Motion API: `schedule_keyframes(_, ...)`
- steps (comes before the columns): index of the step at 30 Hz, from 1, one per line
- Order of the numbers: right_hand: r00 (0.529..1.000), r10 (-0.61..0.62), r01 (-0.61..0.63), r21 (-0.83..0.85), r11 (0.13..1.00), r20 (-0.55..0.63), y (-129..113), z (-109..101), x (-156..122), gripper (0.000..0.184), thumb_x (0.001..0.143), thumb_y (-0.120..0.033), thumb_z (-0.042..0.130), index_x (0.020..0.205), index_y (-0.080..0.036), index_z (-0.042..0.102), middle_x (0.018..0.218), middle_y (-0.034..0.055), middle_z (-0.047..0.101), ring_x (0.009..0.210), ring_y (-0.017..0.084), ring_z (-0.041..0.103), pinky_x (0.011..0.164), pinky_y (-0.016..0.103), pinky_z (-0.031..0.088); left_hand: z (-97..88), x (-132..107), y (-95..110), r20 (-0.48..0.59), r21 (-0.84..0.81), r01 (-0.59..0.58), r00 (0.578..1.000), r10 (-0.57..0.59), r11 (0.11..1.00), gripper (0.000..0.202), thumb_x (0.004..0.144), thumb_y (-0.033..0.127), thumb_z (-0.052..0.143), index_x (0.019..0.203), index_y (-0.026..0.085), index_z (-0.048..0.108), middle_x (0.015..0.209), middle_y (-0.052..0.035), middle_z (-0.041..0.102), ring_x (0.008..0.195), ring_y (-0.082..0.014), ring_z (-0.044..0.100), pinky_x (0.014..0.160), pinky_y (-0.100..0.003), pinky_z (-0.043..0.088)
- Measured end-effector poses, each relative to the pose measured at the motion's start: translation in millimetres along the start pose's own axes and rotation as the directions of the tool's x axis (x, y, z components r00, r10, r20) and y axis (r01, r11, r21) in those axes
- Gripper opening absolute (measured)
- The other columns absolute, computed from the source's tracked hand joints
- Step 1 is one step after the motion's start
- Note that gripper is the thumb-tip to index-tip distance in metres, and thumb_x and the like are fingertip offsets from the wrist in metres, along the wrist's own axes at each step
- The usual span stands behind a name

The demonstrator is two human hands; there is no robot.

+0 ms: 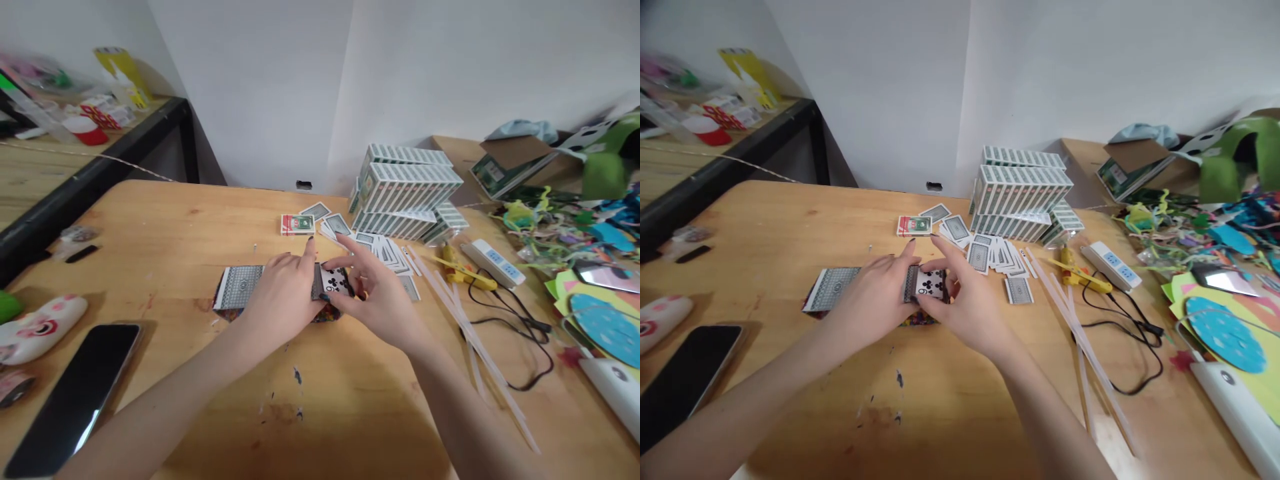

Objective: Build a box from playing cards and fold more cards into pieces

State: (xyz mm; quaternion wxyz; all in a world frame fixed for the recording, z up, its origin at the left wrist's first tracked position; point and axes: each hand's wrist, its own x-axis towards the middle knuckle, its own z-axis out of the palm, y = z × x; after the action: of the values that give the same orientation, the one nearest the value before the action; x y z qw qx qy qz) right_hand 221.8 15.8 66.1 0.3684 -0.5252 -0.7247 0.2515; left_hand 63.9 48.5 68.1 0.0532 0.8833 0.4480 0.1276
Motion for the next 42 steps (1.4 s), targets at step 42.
schedule_keyframes(42, 0.991, 0.117, -0.115, 0.028, 0.993, -0.071, 11.5, -5.5, 12.0, 0.033, 0.079, -0.016, 0.048, 0.111, -0.021, 0.055, 0.103, 0.0060, 0.065, 0.092, 0.019, 0.061, 0.081, 0.033, 0.049, -26.4, 40.6, -5.1, 0.036, -0.111, -0.064, 0.997, 0.068, 0.992, 0.022, 0.080, 0.015, 0.042, 0.093, 0.021, 0.059, 0.073, -0.0015, 0.065, 0.059, -0.0147, 0.057, 0.052, -0.024, 0.035)
